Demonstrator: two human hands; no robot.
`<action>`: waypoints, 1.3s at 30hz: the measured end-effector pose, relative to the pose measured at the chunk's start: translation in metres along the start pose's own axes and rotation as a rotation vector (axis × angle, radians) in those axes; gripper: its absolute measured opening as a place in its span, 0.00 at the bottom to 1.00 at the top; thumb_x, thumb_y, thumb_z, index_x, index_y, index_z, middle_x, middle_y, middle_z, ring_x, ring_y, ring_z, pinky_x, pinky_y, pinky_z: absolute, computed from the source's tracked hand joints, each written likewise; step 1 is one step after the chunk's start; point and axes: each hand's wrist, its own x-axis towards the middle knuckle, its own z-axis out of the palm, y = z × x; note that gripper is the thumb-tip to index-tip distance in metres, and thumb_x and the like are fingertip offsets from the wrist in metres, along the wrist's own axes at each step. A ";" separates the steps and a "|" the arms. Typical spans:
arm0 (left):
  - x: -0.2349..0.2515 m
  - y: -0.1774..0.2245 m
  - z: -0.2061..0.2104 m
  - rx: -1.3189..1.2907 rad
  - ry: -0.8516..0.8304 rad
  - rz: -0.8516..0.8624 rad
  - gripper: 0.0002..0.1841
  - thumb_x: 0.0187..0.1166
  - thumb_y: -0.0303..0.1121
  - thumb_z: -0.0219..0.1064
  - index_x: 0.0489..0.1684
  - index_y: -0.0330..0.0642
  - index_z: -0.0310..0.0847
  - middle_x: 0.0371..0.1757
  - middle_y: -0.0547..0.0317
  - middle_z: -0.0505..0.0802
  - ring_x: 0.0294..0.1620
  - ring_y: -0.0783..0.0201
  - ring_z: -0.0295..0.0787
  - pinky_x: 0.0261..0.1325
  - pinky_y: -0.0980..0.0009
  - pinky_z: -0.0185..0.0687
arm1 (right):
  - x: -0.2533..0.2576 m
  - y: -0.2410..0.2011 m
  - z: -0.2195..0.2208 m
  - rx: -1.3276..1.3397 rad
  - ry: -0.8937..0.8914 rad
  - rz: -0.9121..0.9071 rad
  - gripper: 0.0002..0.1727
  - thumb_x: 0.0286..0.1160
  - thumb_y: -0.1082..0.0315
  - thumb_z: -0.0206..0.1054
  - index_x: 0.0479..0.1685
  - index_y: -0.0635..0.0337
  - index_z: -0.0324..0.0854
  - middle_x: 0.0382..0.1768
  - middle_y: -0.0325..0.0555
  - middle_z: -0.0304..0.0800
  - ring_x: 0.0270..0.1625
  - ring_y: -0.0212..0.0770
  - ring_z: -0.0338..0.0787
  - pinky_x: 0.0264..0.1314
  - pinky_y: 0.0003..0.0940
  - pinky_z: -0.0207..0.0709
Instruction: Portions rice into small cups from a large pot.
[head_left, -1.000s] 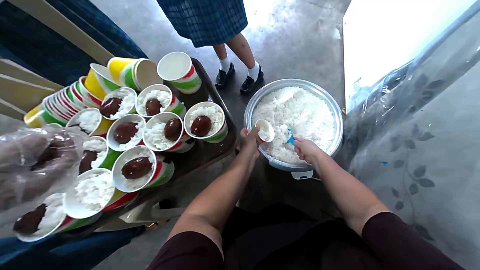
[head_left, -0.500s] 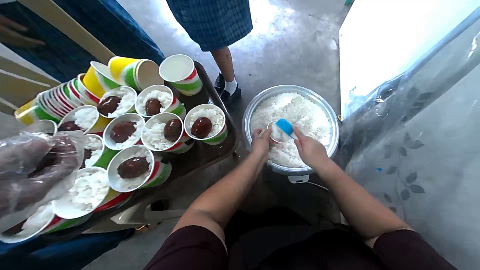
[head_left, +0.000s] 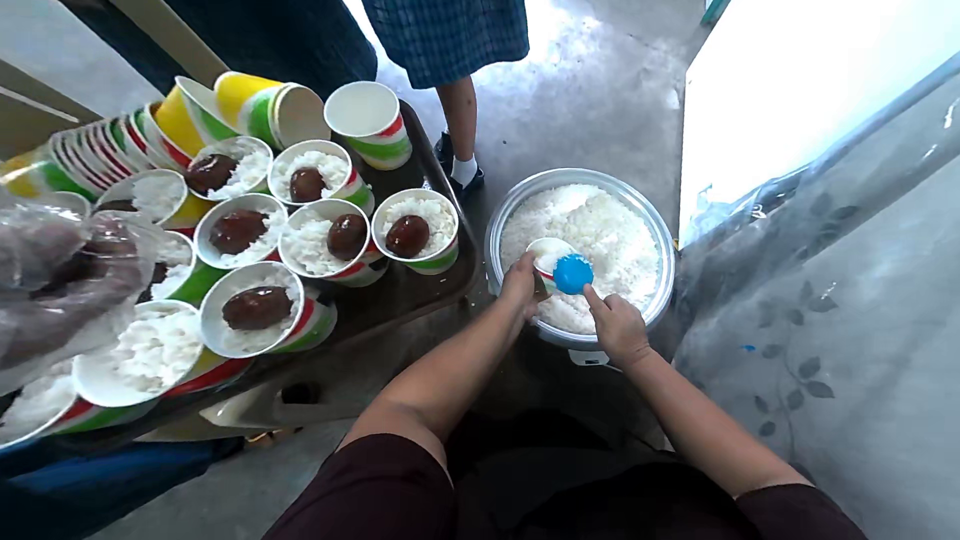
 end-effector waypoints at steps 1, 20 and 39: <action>0.001 0.002 0.000 -0.028 -0.014 -0.023 0.27 0.92 0.55 0.46 0.76 0.43 0.68 0.63 0.43 0.85 0.57 0.49 0.86 0.55 0.49 0.85 | 0.000 0.002 -0.002 0.022 -0.011 0.011 0.25 0.84 0.72 0.59 0.80 0.50 0.80 0.34 0.66 0.88 0.37 0.67 0.91 0.40 0.60 0.84; -0.136 0.086 0.020 -0.083 -0.282 0.181 0.28 0.96 0.52 0.34 0.74 0.38 0.67 0.53 0.45 0.88 0.44 0.57 0.91 0.47 0.62 0.90 | 0.014 0.059 -0.024 0.759 -0.360 0.822 0.29 0.96 0.61 0.47 0.95 0.48 0.53 0.33 0.49 0.76 0.27 0.38 0.69 0.31 0.39 0.67; -0.115 0.264 -0.079 1.455 0.348 0.441 0.24 0.97 0.37 0.41 0.72 0.25 0.74 0.71 0.25 0.81 0.75 0.34 0.77 0.77 0.37 0.67 | 0.006 0.068 -0.015 0.662 -0.372 0.687 0.30 0.95 0.66 0.48 0.94 0.59 0.52 0.61 0.75 0.82 0.48 0.61 0.84 0.58 0.60 0.74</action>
